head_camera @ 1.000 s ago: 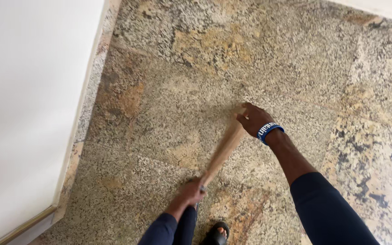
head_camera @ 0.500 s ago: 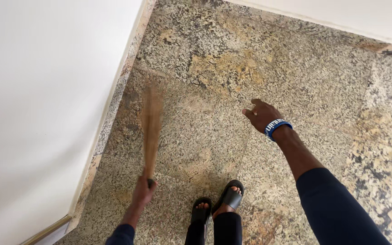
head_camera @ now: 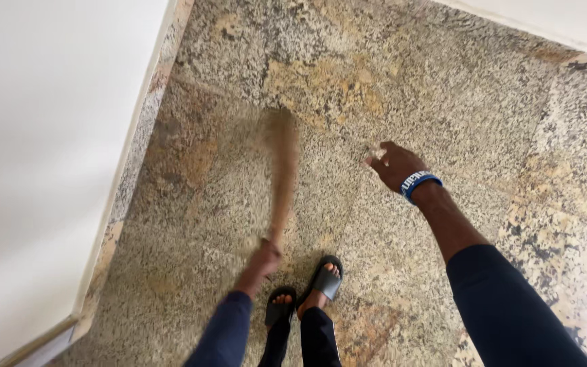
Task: The person sweeps a speckled stone floor using a handheld broom, moving the bristles across the surface to gather debris.
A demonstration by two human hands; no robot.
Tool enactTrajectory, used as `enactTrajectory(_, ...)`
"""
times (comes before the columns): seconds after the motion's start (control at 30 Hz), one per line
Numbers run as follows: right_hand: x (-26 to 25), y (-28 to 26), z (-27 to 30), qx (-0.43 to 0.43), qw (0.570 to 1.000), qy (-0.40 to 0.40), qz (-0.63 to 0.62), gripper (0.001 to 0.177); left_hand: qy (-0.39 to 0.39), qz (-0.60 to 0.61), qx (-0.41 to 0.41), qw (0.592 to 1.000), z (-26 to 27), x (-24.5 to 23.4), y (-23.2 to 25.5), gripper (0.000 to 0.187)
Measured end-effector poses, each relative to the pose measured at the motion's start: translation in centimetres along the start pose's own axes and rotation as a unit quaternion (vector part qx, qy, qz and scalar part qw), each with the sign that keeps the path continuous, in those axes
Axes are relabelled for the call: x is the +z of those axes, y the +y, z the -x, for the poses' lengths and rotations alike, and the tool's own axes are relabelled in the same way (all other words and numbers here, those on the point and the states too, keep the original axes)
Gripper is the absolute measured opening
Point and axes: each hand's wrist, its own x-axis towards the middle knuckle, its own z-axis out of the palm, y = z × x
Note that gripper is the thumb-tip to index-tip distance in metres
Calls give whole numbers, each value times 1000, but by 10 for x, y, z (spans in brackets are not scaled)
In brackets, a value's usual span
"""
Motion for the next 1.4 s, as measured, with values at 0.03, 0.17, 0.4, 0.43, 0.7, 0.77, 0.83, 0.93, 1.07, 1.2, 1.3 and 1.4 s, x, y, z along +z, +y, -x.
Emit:
enactTrajectory(0.03,-7,1,-7,0,1000,12,3,71,-26,-29,47,998,2,11,27,87)
enactTrajectory(0.17,-14,-4,-8,25,999,-12,-20,63,-118,-46,185,974,42,34,94,100)
enactTrajectory(0.4,-32,-2,-14,12,999,9,-45,68,-32,74,219,972,93,-37,70,88)
enactTrajectory(0.43,-32,-1,-14,12,999,5,-41,70,-21,143,196,970,89,-58,58,84)
enactTrajectory(0.7,-13,23,-25,-5,999,21,-48,70,346,-43,88,933,-6,-184,-42,94)
enactTrajectory(0.77,-8,35,-26,-6,999,19,-44,70,352,16,105,930,-25,-193,-50,97)
enactTrajectory(0.83,-3,47,-25,-2,999,7,-51,70,239,34,2,971,-51,-182,-28,66)
enactTrajectory(0.93,-8,64,-25,26,999,-9,-45,69,134,97,-61,984,-61,-131,26,57)
enactTrajectory(1.07,-15,62,-30,21,999,7,-49,70,-30,58,-8,998,-23,-47,110,67)
enactTrajectory(1.2,-27,51,-35,15,998,0,-62,72,-127,-110,185,968,30,-10,173,98)
enactTrajectory(1.3,-42,47,-43,8,999,11,-50,71,-143,-145,265,942,53,-9,181,101)
enactTrajectory(1.4,-58,48,-51,11,997,27,-66,68,-102,-36,293,950,58,-32,154,97)
